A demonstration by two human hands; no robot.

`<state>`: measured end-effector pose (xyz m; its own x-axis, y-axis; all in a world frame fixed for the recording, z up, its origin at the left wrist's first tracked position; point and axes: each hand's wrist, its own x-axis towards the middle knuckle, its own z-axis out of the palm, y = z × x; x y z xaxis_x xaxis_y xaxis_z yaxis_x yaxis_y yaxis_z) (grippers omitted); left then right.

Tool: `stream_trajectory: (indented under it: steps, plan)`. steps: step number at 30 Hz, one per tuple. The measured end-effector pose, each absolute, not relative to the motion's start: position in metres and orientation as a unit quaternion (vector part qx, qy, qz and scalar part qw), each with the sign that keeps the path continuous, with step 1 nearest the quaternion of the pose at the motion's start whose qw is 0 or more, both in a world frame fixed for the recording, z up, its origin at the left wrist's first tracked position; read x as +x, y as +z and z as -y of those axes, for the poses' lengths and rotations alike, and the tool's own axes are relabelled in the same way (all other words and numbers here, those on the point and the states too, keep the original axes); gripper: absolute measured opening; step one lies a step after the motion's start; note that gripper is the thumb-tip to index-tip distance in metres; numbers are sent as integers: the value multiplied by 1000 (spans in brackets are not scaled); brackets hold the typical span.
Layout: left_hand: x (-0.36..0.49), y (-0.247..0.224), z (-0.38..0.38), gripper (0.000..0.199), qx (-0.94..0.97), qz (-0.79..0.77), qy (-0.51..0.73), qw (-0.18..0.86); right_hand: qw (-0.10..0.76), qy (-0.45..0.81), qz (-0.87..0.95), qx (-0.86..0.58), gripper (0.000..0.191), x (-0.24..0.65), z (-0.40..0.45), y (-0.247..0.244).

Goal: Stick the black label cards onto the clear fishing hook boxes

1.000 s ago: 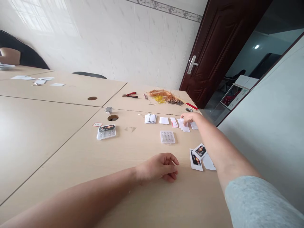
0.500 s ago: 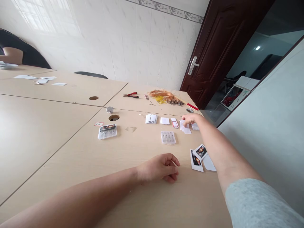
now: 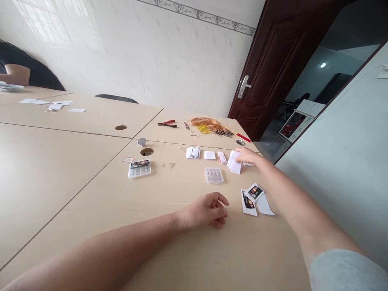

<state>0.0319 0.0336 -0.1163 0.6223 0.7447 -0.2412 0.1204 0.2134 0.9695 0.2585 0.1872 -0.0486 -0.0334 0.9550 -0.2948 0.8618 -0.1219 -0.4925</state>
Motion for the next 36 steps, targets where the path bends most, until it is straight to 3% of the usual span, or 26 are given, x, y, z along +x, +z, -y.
stream_trajectory:
  steps: [5, 8, 15, 18, 26, 36]
  plan:
    - [30, -109, -33, 58, 667, -408, 354, 513, 222, 329, 675, -622, 33, 254, -115, -57]
    - [28, -101, -32, 75, 708, -422, 368, 429, 305, 348, 668, -583, 34, 239, -59, -76]
    - [26, -91, -23, 25, 805, -444, 233, 316, 380, 310, 678, -547, 42, 223, 3, -103]
    - [25, -88, -24, 19, 834, -450, 182, 262, 385, 254, 711, -531, 41, 228, 1, -105]
    - [21, -86, -30, 26, 866, -463, 86, 167, 307, 174, 777, -522, 23, 231, -6, -122]
    - [22, -96, -35, 26, 873, -433, 117, 192, 285, 177, 776, -534, 25, 228, -5, -123]
